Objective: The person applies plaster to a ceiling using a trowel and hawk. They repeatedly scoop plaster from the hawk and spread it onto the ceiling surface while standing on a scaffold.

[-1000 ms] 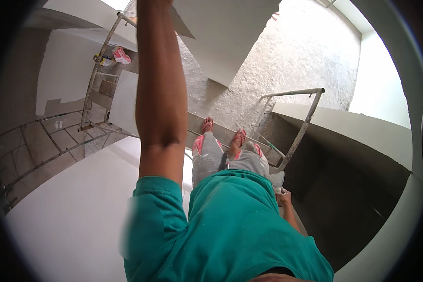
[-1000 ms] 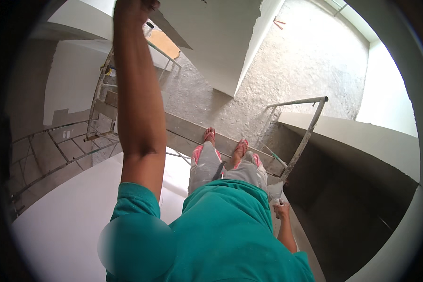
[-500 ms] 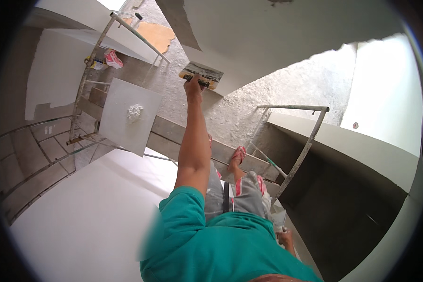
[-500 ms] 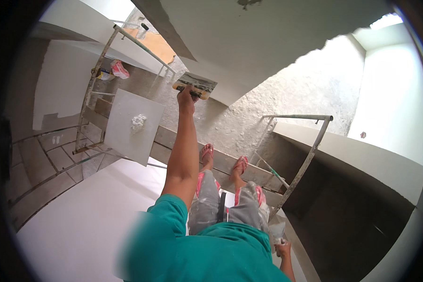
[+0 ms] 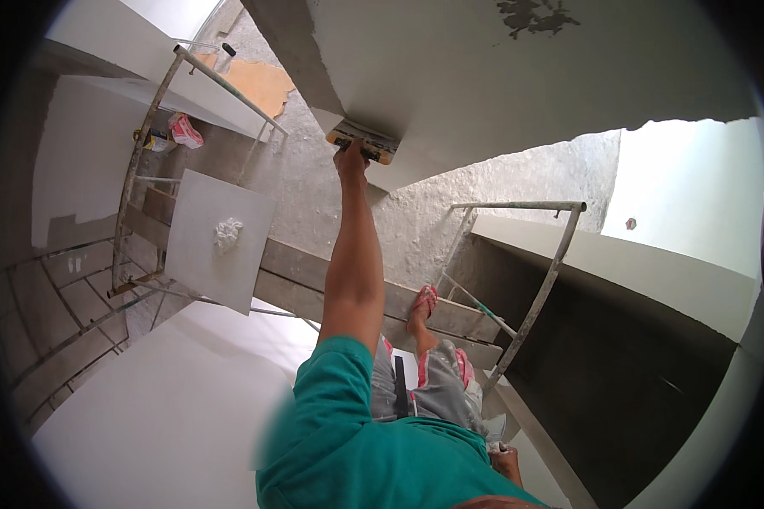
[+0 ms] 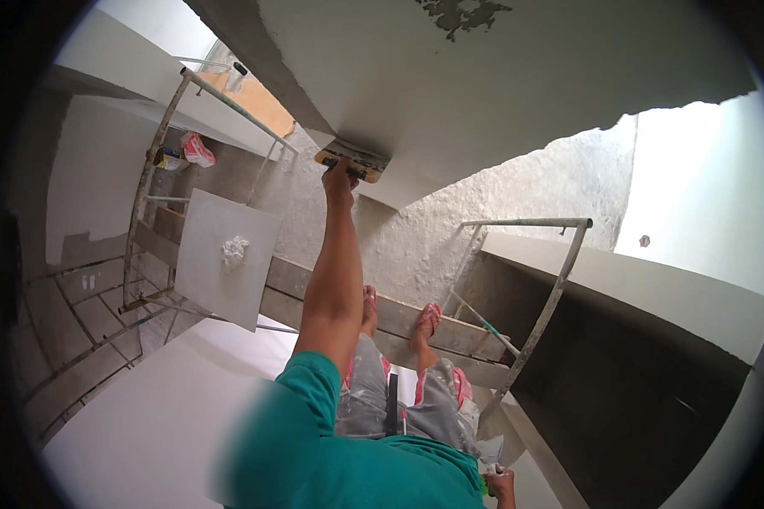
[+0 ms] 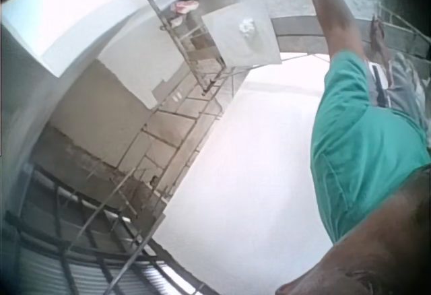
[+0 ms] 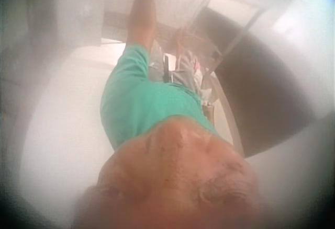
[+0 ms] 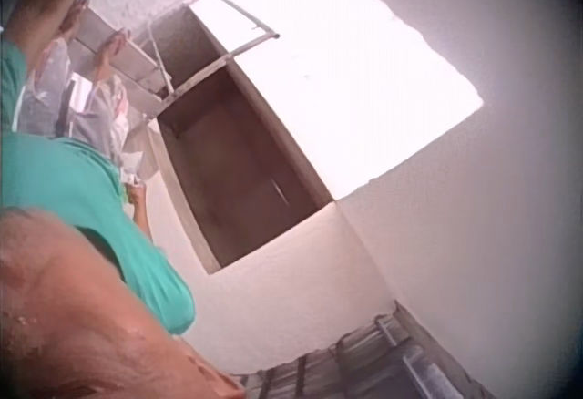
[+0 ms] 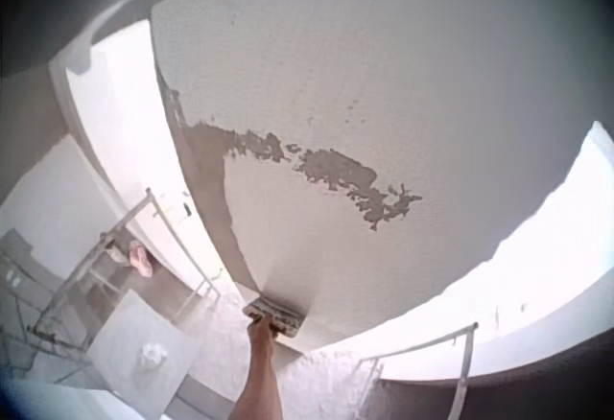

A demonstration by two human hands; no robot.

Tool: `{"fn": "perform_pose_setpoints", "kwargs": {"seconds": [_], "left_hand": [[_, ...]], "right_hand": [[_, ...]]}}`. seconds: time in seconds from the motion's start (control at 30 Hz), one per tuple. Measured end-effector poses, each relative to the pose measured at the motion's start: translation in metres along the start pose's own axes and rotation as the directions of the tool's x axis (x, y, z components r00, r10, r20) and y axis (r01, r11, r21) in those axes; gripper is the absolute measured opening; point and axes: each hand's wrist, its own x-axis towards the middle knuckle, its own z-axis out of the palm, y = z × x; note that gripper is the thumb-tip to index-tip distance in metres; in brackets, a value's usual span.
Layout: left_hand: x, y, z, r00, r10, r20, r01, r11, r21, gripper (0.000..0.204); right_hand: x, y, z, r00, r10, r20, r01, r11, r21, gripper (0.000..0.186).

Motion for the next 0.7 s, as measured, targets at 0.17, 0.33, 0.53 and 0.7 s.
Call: {"fn": "perform_pose_setpoints", "kwargs": {"seconds": [0.17,0.33,0.53,0.7], "left_hand": [[-0.037,0.047,0.007,0.995,0.089,0.040,-0.089,0.996,0.000,0.015],[-0.105,0.138,0.031,0.975,0.215,0.065,-0.214,0.977,-0.009,0.017],[-0.202,0.272,0.063,0.916,0.385,0.114,-0.386,0.922,-0.012,0.024],[-0.282,0.374,0.080,0.790,0.544,0.284,-0.562,0.827,-0.023,0.025]], "right_hand": [[0.007,-0.018,-0.014,0.999,-0.025,0.044,0.026,1.000,-0.015,0.011],[0.036,-0.027,-0.031,0.992,-0.099,0.076,0.101,0.995,-0.016,0.009],[0.055,-0.048,-0.043,0.975,-0.186,0.122,0.187,0.982,0.005,0.008],[0.041,-0.073,-0.052,0.944,-0.320,0.081,0.323,0.946,-0.026,0.006]]}}
